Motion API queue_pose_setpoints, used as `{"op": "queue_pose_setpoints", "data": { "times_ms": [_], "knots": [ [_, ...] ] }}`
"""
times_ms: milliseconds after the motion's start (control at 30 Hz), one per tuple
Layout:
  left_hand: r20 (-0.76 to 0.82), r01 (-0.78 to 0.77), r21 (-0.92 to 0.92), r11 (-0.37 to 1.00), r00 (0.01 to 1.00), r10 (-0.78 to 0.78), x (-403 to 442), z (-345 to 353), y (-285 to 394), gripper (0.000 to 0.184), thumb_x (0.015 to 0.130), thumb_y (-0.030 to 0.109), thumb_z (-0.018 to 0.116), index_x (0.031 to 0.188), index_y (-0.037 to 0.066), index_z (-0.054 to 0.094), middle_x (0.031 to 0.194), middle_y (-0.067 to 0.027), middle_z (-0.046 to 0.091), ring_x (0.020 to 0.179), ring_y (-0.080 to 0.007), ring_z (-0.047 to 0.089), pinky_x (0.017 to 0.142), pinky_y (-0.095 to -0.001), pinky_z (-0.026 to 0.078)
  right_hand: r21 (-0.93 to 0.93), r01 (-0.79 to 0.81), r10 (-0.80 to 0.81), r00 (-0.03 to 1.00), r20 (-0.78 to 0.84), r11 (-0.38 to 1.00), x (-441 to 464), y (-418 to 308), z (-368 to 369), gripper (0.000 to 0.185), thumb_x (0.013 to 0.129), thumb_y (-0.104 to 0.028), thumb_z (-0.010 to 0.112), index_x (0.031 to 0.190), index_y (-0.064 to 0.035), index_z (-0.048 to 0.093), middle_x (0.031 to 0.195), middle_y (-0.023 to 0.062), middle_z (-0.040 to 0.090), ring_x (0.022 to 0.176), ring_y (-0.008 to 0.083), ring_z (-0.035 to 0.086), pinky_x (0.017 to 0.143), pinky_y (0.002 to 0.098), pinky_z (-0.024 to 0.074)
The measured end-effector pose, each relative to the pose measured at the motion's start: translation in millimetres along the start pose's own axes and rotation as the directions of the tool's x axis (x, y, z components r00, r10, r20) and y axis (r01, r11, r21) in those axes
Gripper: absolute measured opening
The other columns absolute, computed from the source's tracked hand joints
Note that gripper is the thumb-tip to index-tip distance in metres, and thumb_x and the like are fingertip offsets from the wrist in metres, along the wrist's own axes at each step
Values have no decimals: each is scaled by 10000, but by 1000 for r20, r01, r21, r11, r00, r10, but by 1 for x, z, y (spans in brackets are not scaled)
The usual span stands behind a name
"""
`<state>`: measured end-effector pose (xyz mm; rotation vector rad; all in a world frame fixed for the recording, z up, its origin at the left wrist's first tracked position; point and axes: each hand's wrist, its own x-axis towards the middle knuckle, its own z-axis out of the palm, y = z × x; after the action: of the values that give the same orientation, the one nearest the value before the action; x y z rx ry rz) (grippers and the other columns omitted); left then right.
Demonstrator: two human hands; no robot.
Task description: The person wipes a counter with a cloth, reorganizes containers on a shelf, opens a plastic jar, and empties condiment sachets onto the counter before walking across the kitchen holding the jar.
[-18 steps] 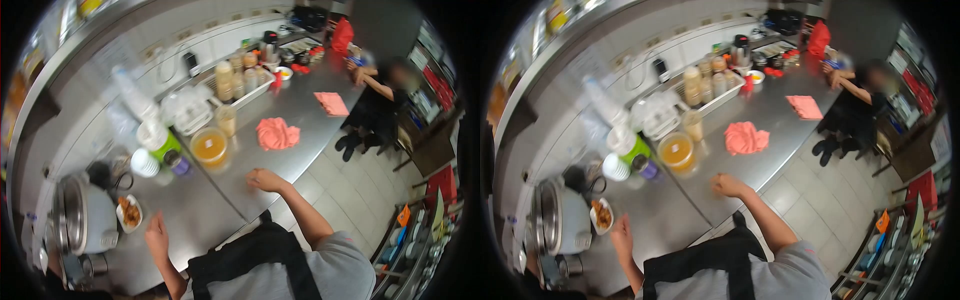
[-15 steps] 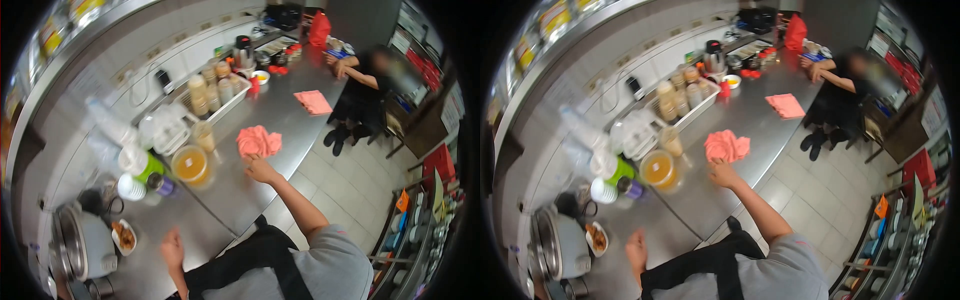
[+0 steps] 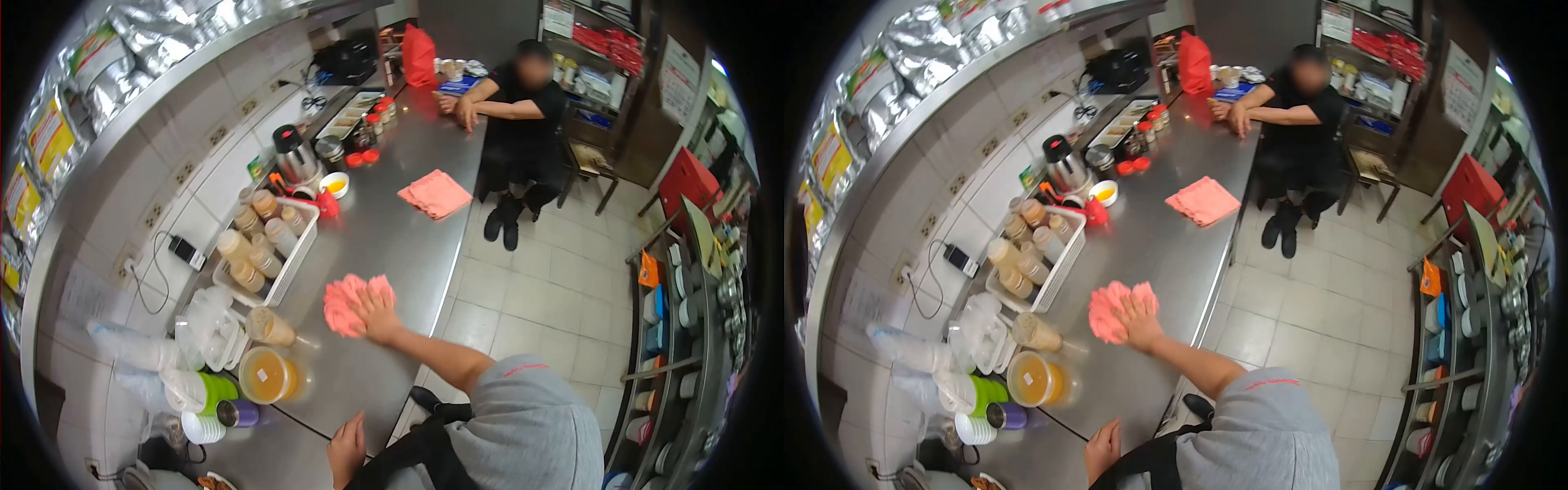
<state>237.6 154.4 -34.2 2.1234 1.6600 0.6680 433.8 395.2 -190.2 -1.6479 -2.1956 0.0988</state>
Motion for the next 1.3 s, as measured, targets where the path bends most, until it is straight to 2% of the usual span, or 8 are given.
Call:
{"op": "queue_pose_setpoints", "data": {
  "times_ms": [233, 367, 533, 700, 900, 1100, 1200, 1300],
  "knots": [
    [281, -168, -103, 980, 941, 191, 0, 23, 21, 202, 917, 154, 561, 1084, 107, 665, 925, -136, 679, 831, -347, 642, 705, -435, 513, 257, 21, -51, 992, 114, 966, -98, -35, -54, 683, 901, -522, 511, 1475, -188, 354, 1564, 181, 203, 1436, 418, 172, 1122, 616, 133],
    [403, -321, -229, 919, 828, 390, 11, 49, 35, 213, 919, 147, 553, 1105, 94, 643, 951, -144, 673, 851, -352, 636, 725, -436, 509, 490, -76, 199, 958, -204, 868, -143, -2, -100, 517, 872, -274, 621, 1356, -152, 486, 1453, 198, 381, 1310, 407, 387, 1075, 515, 317],
    [410, -523, -336, 783, 668, 622, 36, 91, 76, 215, 910, 132, 561, 1110, 87, 626, 972, -142, 673, 868, -333, 645, 723, -423, 525, 410, -449, 529, 843, -101, 794, -297, 104, -115, 390, 852, -165, 607, 1234, -93, 568, 1317, 200, 512, 1170, 380, 510, 989, 427, 434],
    [448, -561, -397, 726, 572, 687, 56, 104, 156, 238, 912, 150, 565, 1132, 96, 637, 977, -115, 684, 883, -324, 650, 726, -415, 531, -98, -966, 937, 202, 284, 238, -620, 200, 1, 260, 807, -185, 581, 1018, -91, 700, 1078, 173, 654, 1003, 329, 618, 856, 438, 493],
    [507, -506, -431, 747, 550, 664, 68, 186, 223, 228, 930, 163, 554, 1129, 115, 655, 1027, -123, 684, 913, -322, 647, 780, -417, 525, -381, -890, 803, -29, 595, 250, -802, 148, -37, 166, 746, -163, 613, 864, -114, 720, 873, 133, 697, 811, 287, 659, 707, 436, 511],
    [895, -35, -342, 939, 291, 337, 97, 413, 207, 325, 897, 265, 566, 1160, 94, 653, 1017, -117, 704, 1000, -295, 657, 840, -397, 514, -61, -995, 704, 10, 710, 75, -771, 260, -73, 323, 883, -303, 547, 1066, -73, 680, 1003, 147, 692, 986, 255, 630, 822, 390, 486],
    [992, -457, -71, 887, 60, 110, 124, 484, 133, 391, 880, 342, 576, 1172, 98, 663, 1221, -163, 614, 1152, -324, 574, 957, -422, 465, 456, -876, 885, 81, 459, -156, -720, 352, -116, 408, 878, -334, 613, 1128, -15, 663, 1080, 200, 678, 1033, 283, 633, 908, 368, 483],
    [857, -491, 326, 808, -208, -472, 145, 528, 114, 440, 844, 374, 610, 1188, 103, 661, 1256, -179, 604, 1184, -320, 568, 977, -407, 461, 779, -626, 895, 368, 252, 38, -593, 373, -347, 420, 924, -268, 597, 1271, -32, 572, 1195, 124, 632, 1063, 213, 596, 926, 335, 467]
  ]
}}
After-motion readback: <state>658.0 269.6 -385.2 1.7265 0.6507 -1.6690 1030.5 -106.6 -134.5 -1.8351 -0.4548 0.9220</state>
